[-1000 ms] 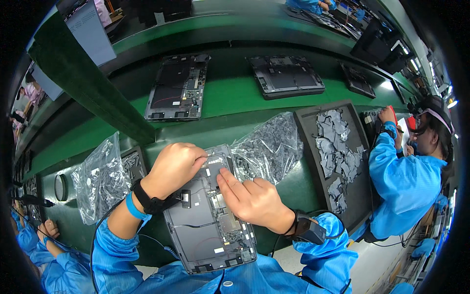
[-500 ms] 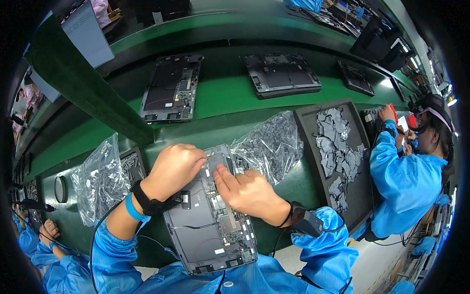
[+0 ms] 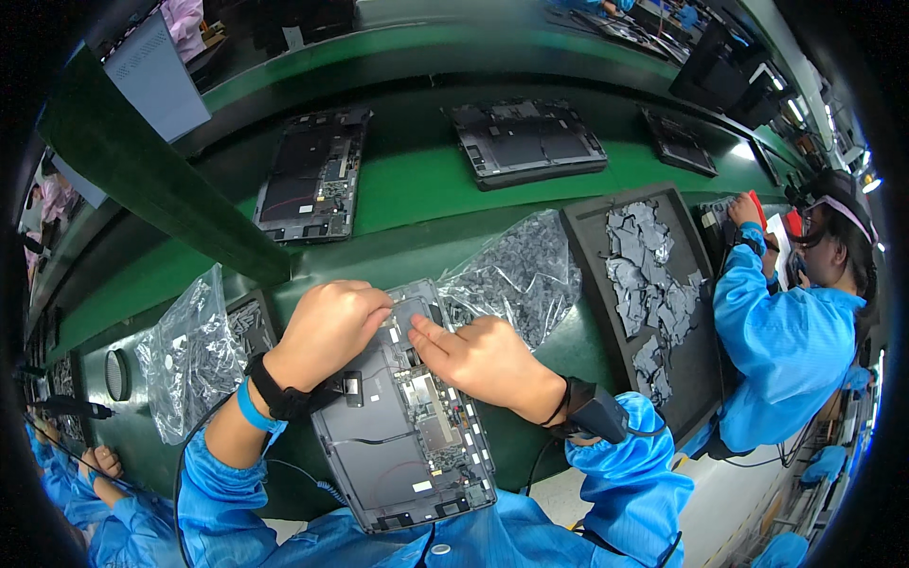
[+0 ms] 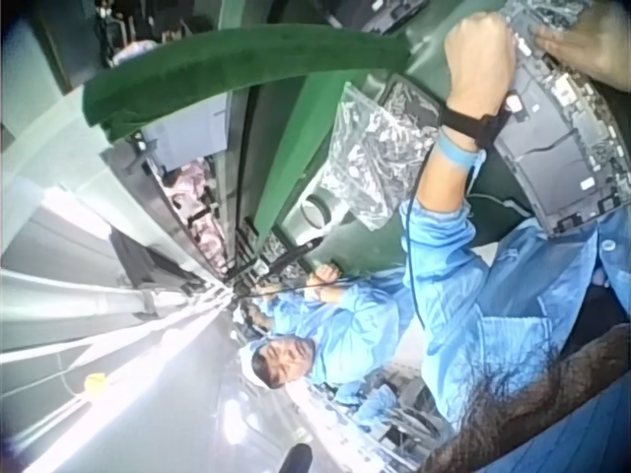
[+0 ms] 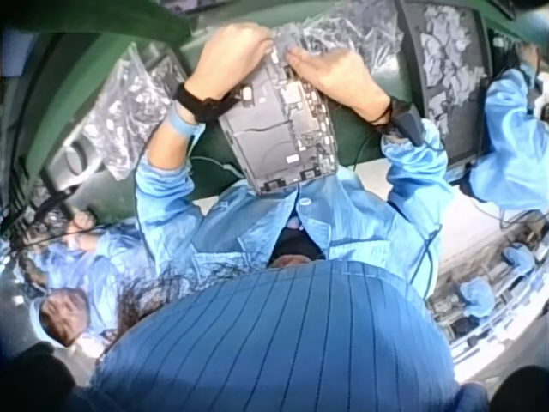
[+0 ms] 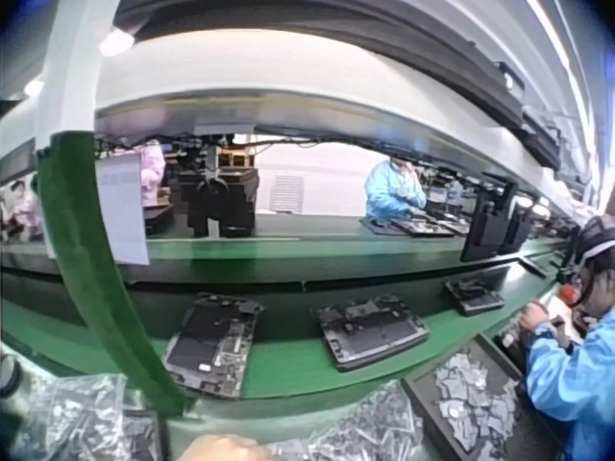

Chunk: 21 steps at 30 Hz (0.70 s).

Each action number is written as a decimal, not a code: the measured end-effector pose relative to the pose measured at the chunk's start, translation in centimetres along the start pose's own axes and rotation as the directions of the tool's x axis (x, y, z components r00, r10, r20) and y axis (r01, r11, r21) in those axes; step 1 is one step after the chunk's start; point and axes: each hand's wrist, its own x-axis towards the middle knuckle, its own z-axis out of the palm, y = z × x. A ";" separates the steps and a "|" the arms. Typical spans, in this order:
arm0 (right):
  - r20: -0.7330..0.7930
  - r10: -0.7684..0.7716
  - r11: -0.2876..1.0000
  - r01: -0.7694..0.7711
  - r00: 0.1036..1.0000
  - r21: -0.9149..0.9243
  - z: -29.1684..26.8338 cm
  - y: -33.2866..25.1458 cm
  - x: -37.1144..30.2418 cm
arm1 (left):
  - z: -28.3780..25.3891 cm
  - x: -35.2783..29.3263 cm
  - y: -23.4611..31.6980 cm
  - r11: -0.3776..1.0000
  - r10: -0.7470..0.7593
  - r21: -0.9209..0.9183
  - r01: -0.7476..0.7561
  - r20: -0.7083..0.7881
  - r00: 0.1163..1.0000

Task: The recorder is assembling internal components of a mobile device or tablet on a manufacturing assembly line.

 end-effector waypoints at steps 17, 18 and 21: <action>0.112 0.109 0.967 -0.079 0.988 -0.241 -0.6 -3.5 1.6 | 0.4 -0.2 0.1 1.000 -0.007 0.011 0.007 0.002 1.000; 0.131 0.100 0.973 -0.069 0.986 -0.222 -0.9 -3.4 1.7 | 0.4 -0.2 0.2 1.000 -0.010 0.016 0.010 -0.001 1.000; 0.117 0.052 0.979 -0.027 0.992 -0.200 -0.6 -2.6 1.7 | 0.5 -0.3 0.0 1.000 -0.018 0.020 0.018 0.000 1.000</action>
